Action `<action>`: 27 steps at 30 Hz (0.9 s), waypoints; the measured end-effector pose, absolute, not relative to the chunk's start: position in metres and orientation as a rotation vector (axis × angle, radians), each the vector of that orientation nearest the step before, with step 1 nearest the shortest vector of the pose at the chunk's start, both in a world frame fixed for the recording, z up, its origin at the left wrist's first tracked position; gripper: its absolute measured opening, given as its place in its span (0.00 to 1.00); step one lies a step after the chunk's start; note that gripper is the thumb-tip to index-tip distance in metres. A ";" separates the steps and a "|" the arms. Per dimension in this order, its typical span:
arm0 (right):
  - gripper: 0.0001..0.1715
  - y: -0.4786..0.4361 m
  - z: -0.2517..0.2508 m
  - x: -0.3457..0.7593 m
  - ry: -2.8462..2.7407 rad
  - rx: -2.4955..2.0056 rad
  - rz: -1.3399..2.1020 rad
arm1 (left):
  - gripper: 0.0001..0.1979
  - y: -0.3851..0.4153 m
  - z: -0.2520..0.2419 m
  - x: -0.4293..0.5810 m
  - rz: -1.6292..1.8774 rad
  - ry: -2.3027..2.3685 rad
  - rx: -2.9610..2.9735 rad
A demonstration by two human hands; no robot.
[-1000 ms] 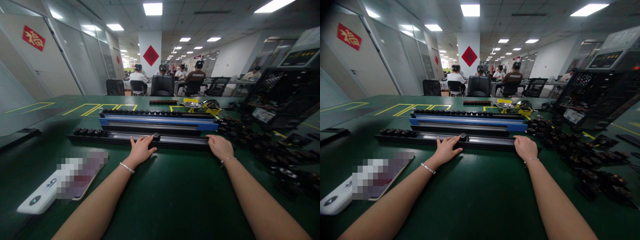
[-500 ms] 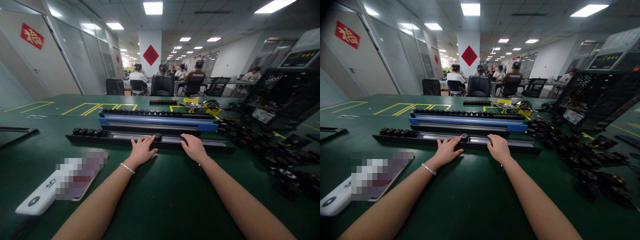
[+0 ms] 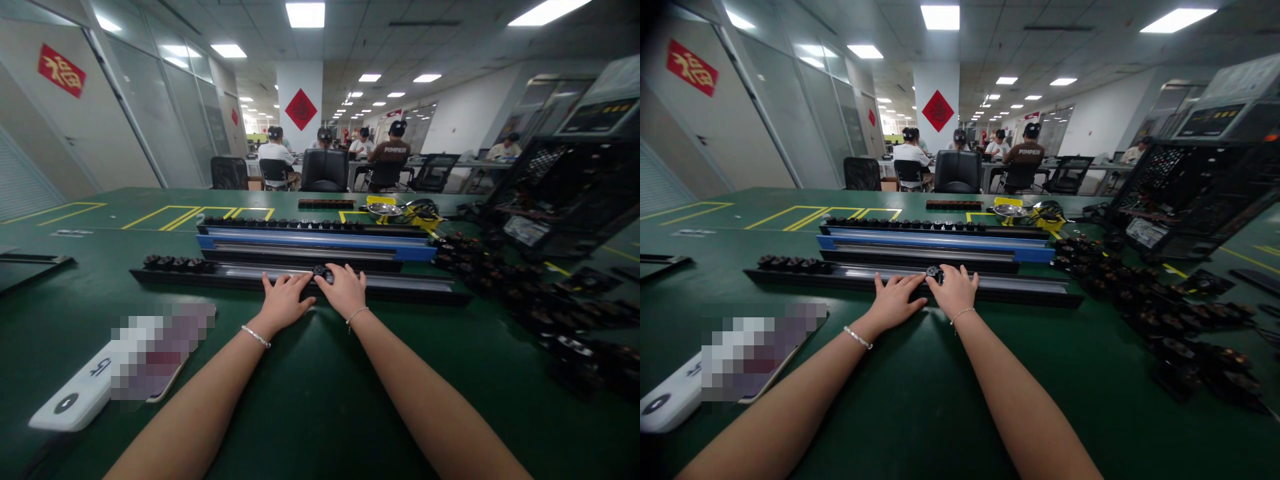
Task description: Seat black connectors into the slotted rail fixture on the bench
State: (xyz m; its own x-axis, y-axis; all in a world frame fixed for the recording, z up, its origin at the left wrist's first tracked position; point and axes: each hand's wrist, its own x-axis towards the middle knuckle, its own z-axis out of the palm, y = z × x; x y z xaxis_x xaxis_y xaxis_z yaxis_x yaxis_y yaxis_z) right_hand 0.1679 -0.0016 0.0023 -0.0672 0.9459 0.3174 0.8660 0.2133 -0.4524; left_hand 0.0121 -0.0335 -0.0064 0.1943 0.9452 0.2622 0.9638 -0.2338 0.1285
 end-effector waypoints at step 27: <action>0.19 -0.001 -0.006 0.163 -1.877 -1.628 0.063 | 0.27 -0.036 -0.002 0.018 -0.353 -1.923 -2.369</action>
State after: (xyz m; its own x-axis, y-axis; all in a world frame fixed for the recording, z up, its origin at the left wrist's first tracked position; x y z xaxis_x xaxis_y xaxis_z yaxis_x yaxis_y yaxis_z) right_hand 0.1628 -0.0011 -0.0058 -0.0235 0.9021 0.4310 0.8711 0.2300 -0.4340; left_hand 0.0176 -0.0361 -0.0019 0.1909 0.9565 0.2206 0.9725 -0.2148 0.0897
